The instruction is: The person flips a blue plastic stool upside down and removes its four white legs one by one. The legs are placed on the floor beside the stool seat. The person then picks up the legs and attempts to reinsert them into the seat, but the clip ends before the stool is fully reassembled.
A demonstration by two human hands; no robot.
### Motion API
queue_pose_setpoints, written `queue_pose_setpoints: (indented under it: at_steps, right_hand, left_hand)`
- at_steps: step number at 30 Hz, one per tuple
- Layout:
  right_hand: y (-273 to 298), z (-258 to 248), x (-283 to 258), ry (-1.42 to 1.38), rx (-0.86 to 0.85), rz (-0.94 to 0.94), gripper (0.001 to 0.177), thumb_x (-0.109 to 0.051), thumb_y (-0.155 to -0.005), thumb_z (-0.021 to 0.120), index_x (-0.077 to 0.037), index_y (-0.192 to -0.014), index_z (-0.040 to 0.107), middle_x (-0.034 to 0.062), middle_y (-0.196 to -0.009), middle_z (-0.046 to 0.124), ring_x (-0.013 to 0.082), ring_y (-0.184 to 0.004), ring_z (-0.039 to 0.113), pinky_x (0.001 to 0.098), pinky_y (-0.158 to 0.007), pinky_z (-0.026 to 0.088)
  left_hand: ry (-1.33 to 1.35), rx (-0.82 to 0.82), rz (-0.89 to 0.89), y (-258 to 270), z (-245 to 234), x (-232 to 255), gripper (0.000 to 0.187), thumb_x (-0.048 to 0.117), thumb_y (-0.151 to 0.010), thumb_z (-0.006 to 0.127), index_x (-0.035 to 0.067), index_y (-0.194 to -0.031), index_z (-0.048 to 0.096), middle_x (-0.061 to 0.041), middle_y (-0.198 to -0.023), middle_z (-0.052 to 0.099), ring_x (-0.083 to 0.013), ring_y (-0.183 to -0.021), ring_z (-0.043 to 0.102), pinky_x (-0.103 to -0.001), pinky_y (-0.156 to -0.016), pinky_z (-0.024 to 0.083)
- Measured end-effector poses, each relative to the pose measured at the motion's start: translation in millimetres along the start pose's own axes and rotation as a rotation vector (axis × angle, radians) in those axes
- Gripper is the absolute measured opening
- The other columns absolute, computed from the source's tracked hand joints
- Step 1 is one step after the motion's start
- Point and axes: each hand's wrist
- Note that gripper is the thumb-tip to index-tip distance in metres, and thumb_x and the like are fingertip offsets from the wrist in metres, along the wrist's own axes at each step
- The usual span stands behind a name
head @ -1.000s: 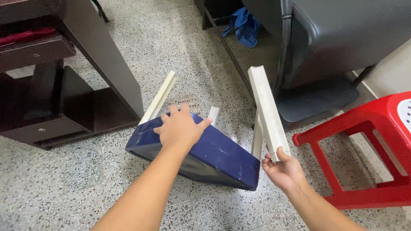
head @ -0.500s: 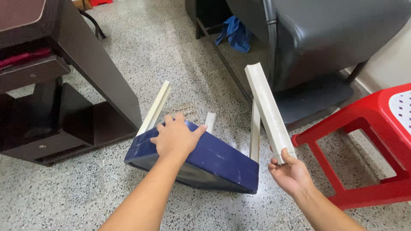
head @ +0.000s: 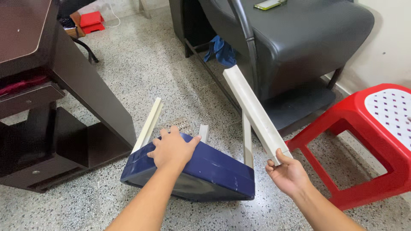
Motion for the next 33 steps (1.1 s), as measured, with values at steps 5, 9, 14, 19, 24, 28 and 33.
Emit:
queue_pose_setpoints:
  at_steps: [5, 9, 14, 19, 24, 28, 33]
  right_hand:
    - [-4, -28, 7, -0.028, 0.021, 0.022, 0.036, -0.021, -0.096, 0.063, -0.005, -0.127, 0.052, 0.0080, -0.103, 0.050, 0.0193, -0.081, 0.047, 0.0337, -0.070, 0.044]
    - [-14, -80, 20, -0.054, 0.096, 0.040, 0.037, -0.021, -0.094, 0.065, -0.008, -0.127, 0.052, 0.0057, -0.103, 0.051, 0.0195, -0.083, 0.046, 0.0339, -0.072, 0.043]
    - [-36, -186, 44, -0.155, 0.174, 0.107, 0.035, -0.021, -0.092, 0.067, -0.007, -0.120, 0.053, 0.0060, -0.099, 0.053, 0.0204, -0.085, 0.048, 0.0347, -0.075, 0.045]
    - [-65, -284, 68, -0.162, 0.200, 0.175, 0.030, -0.024, -0.095, 0.069, -0.007, -0.116, 0.054, 0.0046, -0.092, 0.051, 0.0190, -0.082, 0.048, 0.0345, -0.073, 0.045]
    - [-102, -317, 76, -0.049, 0.333, 0.280, 0.030, -0.026, -0.096, 0.068, -0.008, -0.116, 0.054, 0.0049, -0.093, 0.052, 0.0184, -0.082, 0.048, 0.0338, -0.075, 0.046]
    - [-131, -316, 78, 0.086, 0.317, 0.337, 0.035, -0.029, -0.097, 0.067, -0.008, -0.123, 0.055, 0.0070, -0.096, 0.054, 0.0201, -0.082, 0.049, 0.0337, -0.072, 0.044]
    - [-150, -320, 90, 0.171, 0.393, 0.395, 0.038, -0.027, -0.099, 0.065, -0.007, -0.129, 0.053, 0.0091, -0.104, 0.052, 0.0204, -0.087, 0.050, 0.0338, -0.074, 0.047]
  left_hand:
    - [-0.002, 0.021, 0.013, 3, 5, 0, 0.083, 0.069, -0.081, 0.070, 0.018, -0.143, 0.048, -0.014, -0.150, 0.041, -0.0438, -0.141, 0.039, -0.073, -0.109, 0.034]
    - [-0.029, 0.029, 0.007, 5, 7, 3, 0.085, 0.070, -0.082, 0.069, 0.018, -0.144, 0.047, -0.014, -0.149, 0.042, -0.0436, -0.139, 0.041, -0.073, -0.107, 0.036]
    - [-0.048, 0.046, -0.012, 8, 13, 14, 0.087, 0.071, -0.080, 0.068, 0.017, -0.145, 0.046, -0.014, -0.150, 0.042, -0.0418, -0.139, 0.041, -0.071, -0.104, 0.040]
    - [-0.064, 0.069, -0.036, 12, 20, 28, 0.088, 0.071, -0.080, 0.069, 0.015, -0.144, 0.047, -0.014, -0.150, 0.041, -0.0407, -0.141, 0.039, -0.069, -0.104, 0.041]
    - [-0.083, 0.095, -0.049, 14, 27, 39, 0.089, 0.072, -0.079, 0.069, 0.015, -0.144, 0.047, -0.015, -0.149, 0.043, -0.0403, -0.139, 0.041, -0.067, -0.103, 0.042]
    - [-0.085, 0.115, -0.063, 15, 32, 47, 0.090, 0.072, -0.077, 0.069, 0.014, -0.142, 0.048, -0.014, -0.143, 0.046, -0.0379, -0.137, 0.043, -0.064, -0.101, 0.044]
    - [-0.101, 0.113, -0.074, 14, 32, 54, 0.080, 0.071, -0.078, 0.069, 0.012, -0.131, 0.055, -0.011, -0.138, 0.050, -0.0341, -0.133, 0.047, -0.059, -0.100, 0.047]
Point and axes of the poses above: each hand's wrist, its own y-axis away from the middle knuckle, its own z-axis out of the palm, x = y × z
